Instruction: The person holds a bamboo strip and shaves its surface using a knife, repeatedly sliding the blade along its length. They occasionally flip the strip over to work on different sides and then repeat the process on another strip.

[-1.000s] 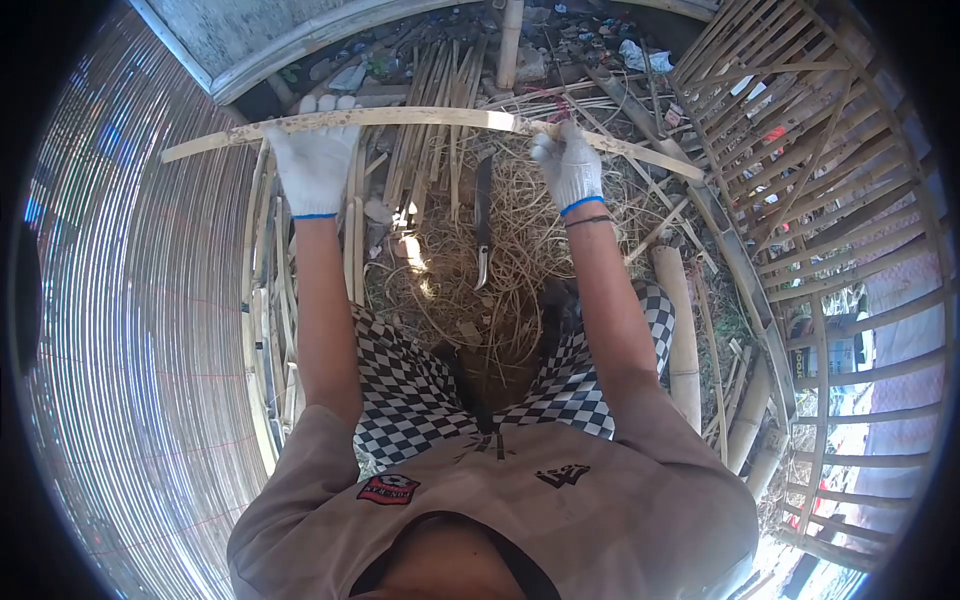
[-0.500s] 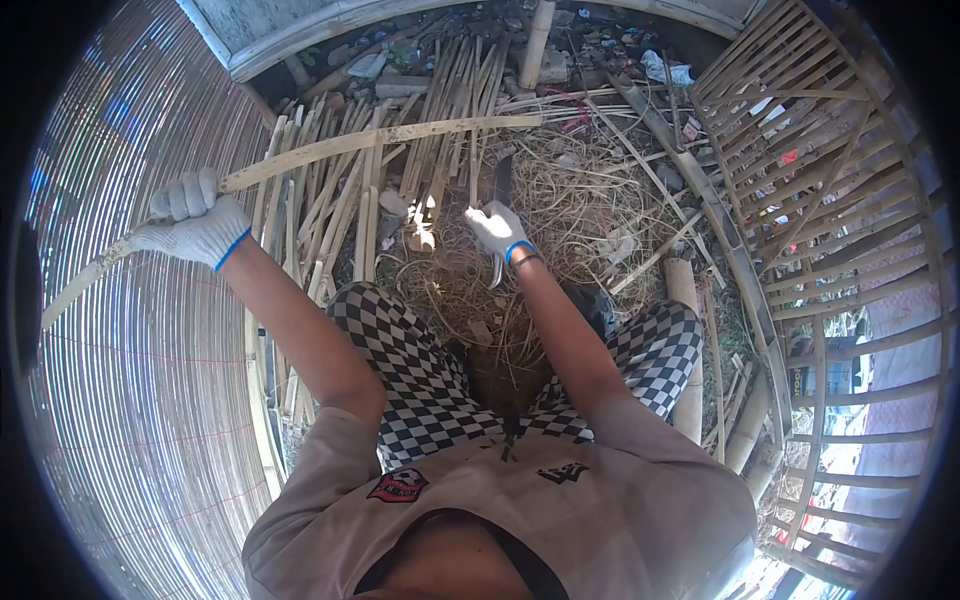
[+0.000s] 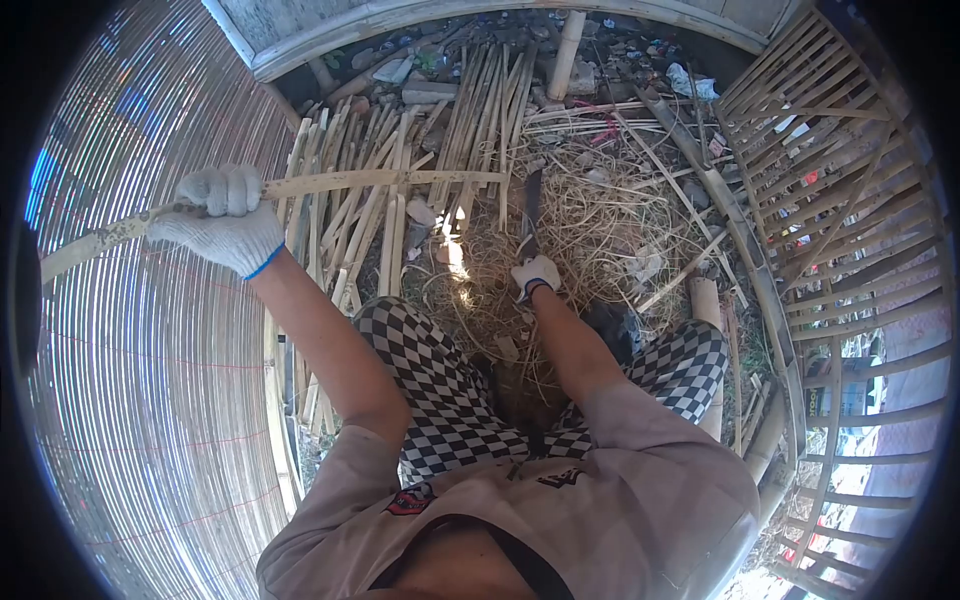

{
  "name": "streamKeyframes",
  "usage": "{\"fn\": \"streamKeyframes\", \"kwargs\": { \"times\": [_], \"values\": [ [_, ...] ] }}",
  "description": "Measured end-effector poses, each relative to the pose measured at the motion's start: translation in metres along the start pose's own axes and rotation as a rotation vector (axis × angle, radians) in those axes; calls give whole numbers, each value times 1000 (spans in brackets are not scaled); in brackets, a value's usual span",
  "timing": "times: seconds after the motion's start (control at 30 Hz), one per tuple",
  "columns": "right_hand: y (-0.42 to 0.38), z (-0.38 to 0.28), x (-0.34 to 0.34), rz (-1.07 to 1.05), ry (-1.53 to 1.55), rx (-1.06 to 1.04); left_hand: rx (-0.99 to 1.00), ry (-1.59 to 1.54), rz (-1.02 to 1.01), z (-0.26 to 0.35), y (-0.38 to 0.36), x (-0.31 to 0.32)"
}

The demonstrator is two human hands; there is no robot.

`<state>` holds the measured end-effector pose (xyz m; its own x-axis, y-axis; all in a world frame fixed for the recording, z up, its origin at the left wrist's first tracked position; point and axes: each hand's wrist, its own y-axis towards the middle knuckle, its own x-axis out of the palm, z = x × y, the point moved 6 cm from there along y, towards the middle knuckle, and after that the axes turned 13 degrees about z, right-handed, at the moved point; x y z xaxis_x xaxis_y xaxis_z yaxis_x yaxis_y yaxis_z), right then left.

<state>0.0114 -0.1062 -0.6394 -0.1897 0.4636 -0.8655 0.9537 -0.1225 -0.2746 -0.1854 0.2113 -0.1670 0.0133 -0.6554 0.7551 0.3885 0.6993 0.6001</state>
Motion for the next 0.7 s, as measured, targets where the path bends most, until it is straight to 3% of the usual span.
{"fn": "streamKeyframes", "kwargs": {
  "times": [0.2,0.23,0.33,0.47,0.5,0.6,0.63,0.7],
  "values": [
    [15,13,-12,-247,212,41,-79,-98,-53,-10,-3,7],
    [18,16,-11,-342,377,54,-67,-82,-34,-12,-4,7],
    [17,29,-30,-355,831,274,-51,-26,5,-16,-11,11],
    [32,51,-67,38,797,-34,-64,-97,40,-24,-15,15],
    [12,45,-99,182,616,-111,-97,-145,8,-27,-16,15],
    [-14,35,-133,-2,770,17,-167,-212,-83,-34,-18,18],
    [-22,27,-132,-149,1042,107,-170,-186,-106,-35,-18,20],
    [-52,2,-177,4,1059,68,-207,-181,-131,-41,-18,26]
  ]
}}
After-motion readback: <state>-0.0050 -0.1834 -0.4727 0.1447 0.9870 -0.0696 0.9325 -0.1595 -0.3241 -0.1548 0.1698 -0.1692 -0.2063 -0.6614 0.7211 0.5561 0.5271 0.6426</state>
